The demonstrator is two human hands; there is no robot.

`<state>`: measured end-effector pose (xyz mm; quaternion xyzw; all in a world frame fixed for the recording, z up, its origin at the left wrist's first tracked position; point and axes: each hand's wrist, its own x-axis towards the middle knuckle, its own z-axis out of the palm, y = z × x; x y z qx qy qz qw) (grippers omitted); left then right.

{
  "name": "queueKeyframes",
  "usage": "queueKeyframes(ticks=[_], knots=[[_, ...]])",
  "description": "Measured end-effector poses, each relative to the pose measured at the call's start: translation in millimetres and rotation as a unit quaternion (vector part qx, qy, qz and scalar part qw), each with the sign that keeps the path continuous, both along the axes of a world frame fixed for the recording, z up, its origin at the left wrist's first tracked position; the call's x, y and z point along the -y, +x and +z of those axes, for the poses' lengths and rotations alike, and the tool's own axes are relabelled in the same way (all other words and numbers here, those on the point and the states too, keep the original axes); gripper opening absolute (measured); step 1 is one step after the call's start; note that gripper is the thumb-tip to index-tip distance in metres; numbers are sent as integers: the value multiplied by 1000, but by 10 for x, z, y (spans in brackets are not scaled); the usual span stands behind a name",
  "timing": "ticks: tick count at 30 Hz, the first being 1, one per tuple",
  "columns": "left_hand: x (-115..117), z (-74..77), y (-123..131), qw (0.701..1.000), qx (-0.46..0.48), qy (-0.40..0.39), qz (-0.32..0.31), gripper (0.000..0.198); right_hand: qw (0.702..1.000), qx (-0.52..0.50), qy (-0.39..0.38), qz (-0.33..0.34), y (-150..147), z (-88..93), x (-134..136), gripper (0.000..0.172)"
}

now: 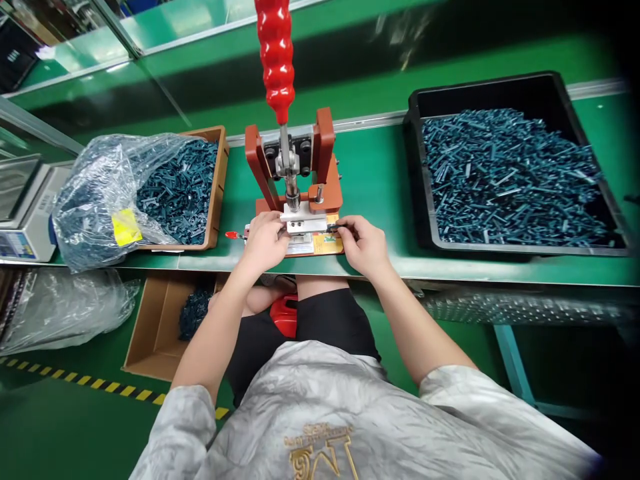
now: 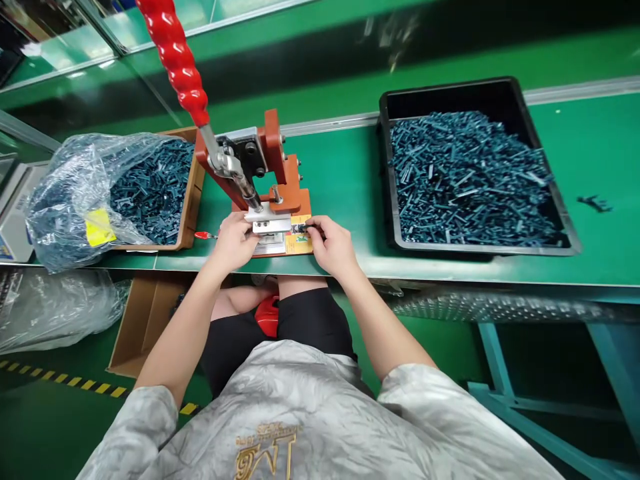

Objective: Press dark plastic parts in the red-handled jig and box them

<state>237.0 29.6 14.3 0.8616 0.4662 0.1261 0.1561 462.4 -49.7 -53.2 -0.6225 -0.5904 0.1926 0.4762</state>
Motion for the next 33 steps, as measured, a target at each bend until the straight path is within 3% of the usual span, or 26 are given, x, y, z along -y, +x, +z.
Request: queueKeyframes(ticks=[12,16,21,27,33], knots=[[60,59,115,998,-51,-15,28,21,999,18,39,0,-51,50,35,14],[42,107,84,998,-51,-31,0,19,998,23,19,48,-135,96,-57,12],[-26,183,9,995,-58,-63,-47,26,989,49,53,126,-256,106,-308,12],[-35,137,-9,997,-25,-55,-45,27,989,32,27,139,-364,36,-406,21],[4,113,-23,998,-5,-43,-34,23,991,12,34,129,-366,43,-363,16]])
